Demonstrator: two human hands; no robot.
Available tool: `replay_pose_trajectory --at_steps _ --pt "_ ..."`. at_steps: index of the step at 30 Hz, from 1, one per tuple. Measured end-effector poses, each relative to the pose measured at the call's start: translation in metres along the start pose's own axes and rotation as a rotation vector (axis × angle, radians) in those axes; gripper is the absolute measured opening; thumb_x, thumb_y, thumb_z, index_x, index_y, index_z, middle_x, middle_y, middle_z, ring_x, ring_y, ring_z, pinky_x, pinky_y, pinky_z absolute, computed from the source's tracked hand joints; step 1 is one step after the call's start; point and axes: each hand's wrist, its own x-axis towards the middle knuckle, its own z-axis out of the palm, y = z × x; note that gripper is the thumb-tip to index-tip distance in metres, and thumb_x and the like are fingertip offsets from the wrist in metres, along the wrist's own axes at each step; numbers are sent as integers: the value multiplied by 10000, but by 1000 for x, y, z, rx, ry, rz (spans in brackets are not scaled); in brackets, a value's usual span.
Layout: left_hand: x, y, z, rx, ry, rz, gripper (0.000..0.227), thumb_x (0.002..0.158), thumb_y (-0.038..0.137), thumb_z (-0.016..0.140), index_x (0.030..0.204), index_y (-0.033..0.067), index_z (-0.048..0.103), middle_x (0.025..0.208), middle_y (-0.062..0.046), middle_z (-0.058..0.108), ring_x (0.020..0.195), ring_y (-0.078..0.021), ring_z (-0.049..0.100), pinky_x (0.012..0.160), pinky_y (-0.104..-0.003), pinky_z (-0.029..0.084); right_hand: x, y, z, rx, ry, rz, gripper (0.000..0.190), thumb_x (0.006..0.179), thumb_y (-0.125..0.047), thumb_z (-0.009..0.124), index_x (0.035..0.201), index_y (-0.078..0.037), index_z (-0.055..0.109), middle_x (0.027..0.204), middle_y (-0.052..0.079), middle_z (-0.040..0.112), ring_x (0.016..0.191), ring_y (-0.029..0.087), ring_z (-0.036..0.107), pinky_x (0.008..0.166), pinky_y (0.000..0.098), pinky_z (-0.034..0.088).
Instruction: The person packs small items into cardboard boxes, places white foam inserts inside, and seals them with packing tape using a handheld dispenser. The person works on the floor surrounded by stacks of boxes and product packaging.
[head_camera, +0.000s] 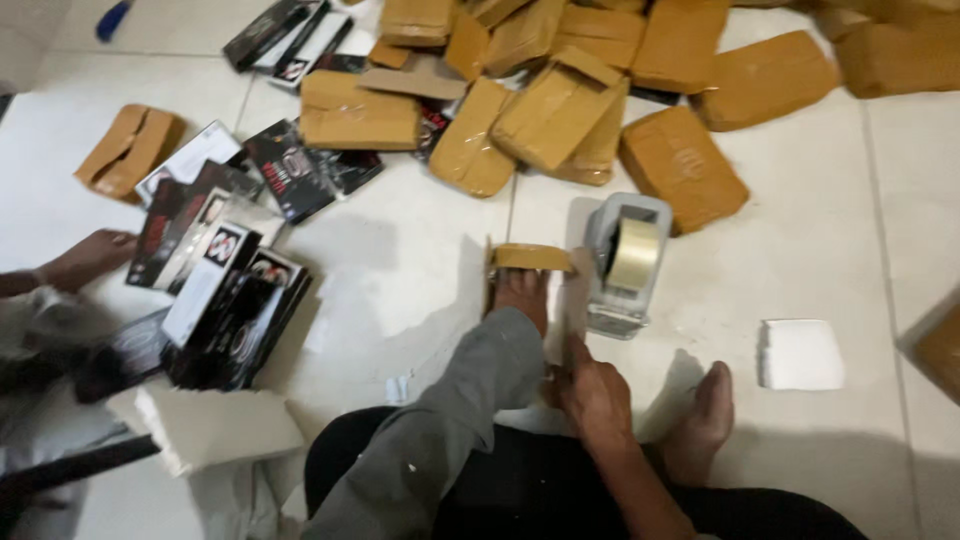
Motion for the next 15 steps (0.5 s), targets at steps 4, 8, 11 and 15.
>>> replay_pose_trajectory --at_steps 4,8,11,15 --pt "-23 3 -5 -180 -85 -40 1219 885 420 767 1646 218 -163 1683 -327 -14 1537 -539 8 1220 -613 40 -1 -4 -1 -4 10 30 502 920 -231 635 1392 -91 537 812 274 709 757 472 690 702 572 531" --pt "-32 0 -32 -180 -128 -46 1498 673 584 918 1641 230 -169 1678 -338 -42 1536 -555 -15 1231 -631 13 2 -4 -2 -25 31 -17 510 917 -186 608 1414 -93 537 837 283 710 759 486 679 683 583 515" --pt "-29 -14 -53 -197 -90 -44 1585 590 585 971 1649 238 -155 1683 -338 -47 1541 -551 -21 1233 -626 19 12 -7 -11 -25 73 -86 566 891 -163 592 1445 -75 515 885 273 717 777 472 690 672 566 528" --pt "-25 -16 -48 -206 -88 -32 1452 659 486 924 1653 267 -112 1683 -318 -77 1544 -526 -58 1233 -604 23 8 -8 -23 -20 -52 -30 401 986 -266 584 1354 -108 599 931 228 754 887 418 713 797 527 539"
